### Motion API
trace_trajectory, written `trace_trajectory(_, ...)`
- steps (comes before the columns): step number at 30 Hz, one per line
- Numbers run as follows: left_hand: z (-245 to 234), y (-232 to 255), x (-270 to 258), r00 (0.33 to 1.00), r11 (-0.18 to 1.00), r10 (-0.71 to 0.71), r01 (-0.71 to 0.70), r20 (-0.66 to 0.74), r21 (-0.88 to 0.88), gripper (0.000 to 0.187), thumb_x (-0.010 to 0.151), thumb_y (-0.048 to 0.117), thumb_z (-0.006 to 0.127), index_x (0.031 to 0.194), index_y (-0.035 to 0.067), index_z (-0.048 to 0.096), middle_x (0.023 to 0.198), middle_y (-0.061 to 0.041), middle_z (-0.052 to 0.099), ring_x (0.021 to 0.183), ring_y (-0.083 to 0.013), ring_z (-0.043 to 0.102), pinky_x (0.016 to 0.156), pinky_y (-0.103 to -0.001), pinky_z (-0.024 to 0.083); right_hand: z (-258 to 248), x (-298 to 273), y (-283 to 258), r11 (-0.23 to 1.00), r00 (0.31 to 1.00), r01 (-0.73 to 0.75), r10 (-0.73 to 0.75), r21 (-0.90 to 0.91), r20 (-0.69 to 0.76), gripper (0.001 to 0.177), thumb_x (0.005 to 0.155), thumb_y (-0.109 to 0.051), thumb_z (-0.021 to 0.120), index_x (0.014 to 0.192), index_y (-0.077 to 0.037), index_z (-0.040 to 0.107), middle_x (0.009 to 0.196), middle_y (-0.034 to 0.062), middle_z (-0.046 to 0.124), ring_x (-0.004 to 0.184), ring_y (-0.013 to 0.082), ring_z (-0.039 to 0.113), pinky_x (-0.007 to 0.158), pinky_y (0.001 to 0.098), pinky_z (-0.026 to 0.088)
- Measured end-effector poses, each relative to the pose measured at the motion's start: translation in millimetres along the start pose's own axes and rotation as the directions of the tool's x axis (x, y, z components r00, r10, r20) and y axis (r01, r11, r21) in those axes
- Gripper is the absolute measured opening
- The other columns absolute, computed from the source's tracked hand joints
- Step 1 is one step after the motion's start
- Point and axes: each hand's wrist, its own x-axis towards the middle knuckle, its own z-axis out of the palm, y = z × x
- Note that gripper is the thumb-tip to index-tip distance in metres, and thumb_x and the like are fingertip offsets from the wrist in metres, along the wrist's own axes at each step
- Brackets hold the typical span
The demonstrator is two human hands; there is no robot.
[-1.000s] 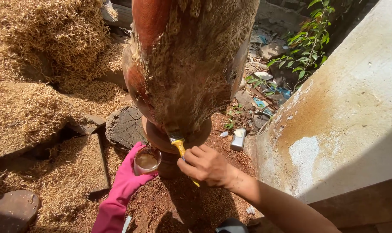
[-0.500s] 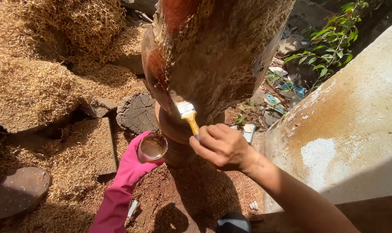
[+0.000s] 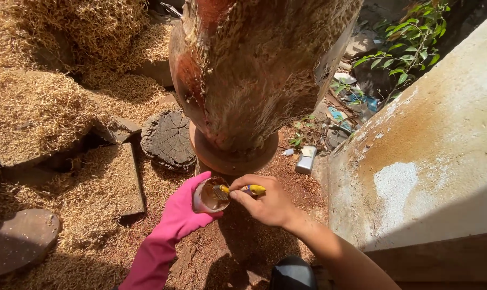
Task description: The person applies a reddish-brown stain or varnish with a paintbrush to a large carved wooden object, dipping the brush into a cup of liquid held in their gloved left hand. They brush different areas of the wood, working around the object and coating the raw wood sections.
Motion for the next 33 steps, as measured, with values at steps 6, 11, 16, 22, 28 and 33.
trace_trajectory(6,-1.5,-21.1,4.4,0.992,0.918,0.125,-0.129,-0.035,-0.375,0.103,0.058,0.006,0.092,0.149,0.004,0.043,0.130,-0.011,0.068,0.118,-0.0198,0.068,0.103,-0.032,0.054,27.0,-35.6,72.9,0.824,0.900,-0.434,0.410,0.365,0.145,0.070,0.085,-0.007,0.071,0.152,-0.014,0.050,0.107,0.0162,0.064,0.088,0.0213,0.060,0.075,0.0332,0.056)
trace_trajectory(11,-9.9,-27.7,4.2,0.965,0.946,0.074,-0.148,-0.253,-0.289,0.104,0.058,0.009,0.093,0.149,0.003,0.042,0.126,-0.011,0.068,0.116,-0.0207,0.068,0.102,-0.034,0.054,95.4,-40.4,132.8,0.043,0.554,-0.326,0.818,0.944,0.154,0.066,0.097,-0.020,0.060,0.156,-0.011,0.031,0.117,0.0192,0.065,0.091,0.0289,0.071,0.075,0.0459,0.062)
trace_trajectory(16,-26.5,-24.1,1.2,0.927,0.956,0.082,-0.177,-0.366,-0.232,0.101,0.059,0.010,0.093,0.148,0.001,0.044,0.125,-0.011,0.068,0.115,-0.0216,0.068,0.104,-0.034,0.055,119.0,4.9,118.6,0.148,0.583,-0.075,0.809,0.986,-0.077,0.073,0.099,-0.021,0.057,0.158,-0.020,0.015,0.115,0.0192,0.066,0.096,0.0331,0.071,0.081,0.0488,0.063)
trace_trajectory(22,-41.8,-26.5,1.9,0.870,0.947,0.108,-0.237,-0.480,-0.216,0.099,0.061,0.012,0.092,0.147,0.000,0.046,0.124,-0.010,0.067,0.114,-0.0219,0.068,0.105,-0.034,0.055,119.7,25.7,133.3,0.278,0.553,-0.006,0.801,0.961,-0.228,0.063,0.101,-0.018,0.057,0.153,-0.017,0.023,0.108,0.0220,0.068,0.076,0.0302,0.072,0.065,0.0459,0.065)
trace_trajectory(28,-52.4,-25.8,-2.5,0.842,0.942,0.032,-0.205,-0.538,-0.265,0.095,0.060,0.011,0.092,0.145,-0.001,0.052,0.122,-0.010,0.068,0.112,-0.0216,0.069,0.104,-0.034,0.057,104.2,12.0,166.9,0.284,0.676,-0.033,0.712,0.958,-0.188,0.052,0.101,-0.015,0.057,0.146,-0.014,0.031,0.094,0.0195,0.070,0.065,0.0288,0.071,0.056,0.0452,0.063)
trace_trajectory(33,-54.2,-31.3,-4.1,0.836,0.972,0.079,-0.185,-0.543,-0.143,0.096,0.062,0.004,0.092,0.146,-0.003,0.047,0.123,-0.012,0.067,0.114,-0.0222,0.068,0.105,-0.034,0.055,46.2,3.1,204.2,0.328,0.704,-0.256,0.707,0.909,-0.057,0.053,0.102,-0.021,0.059,0.151,-0.013,0.041,0.098,0.0135,0.073,0.072,0.0267,0.072,0.067,0.0455,0.064)
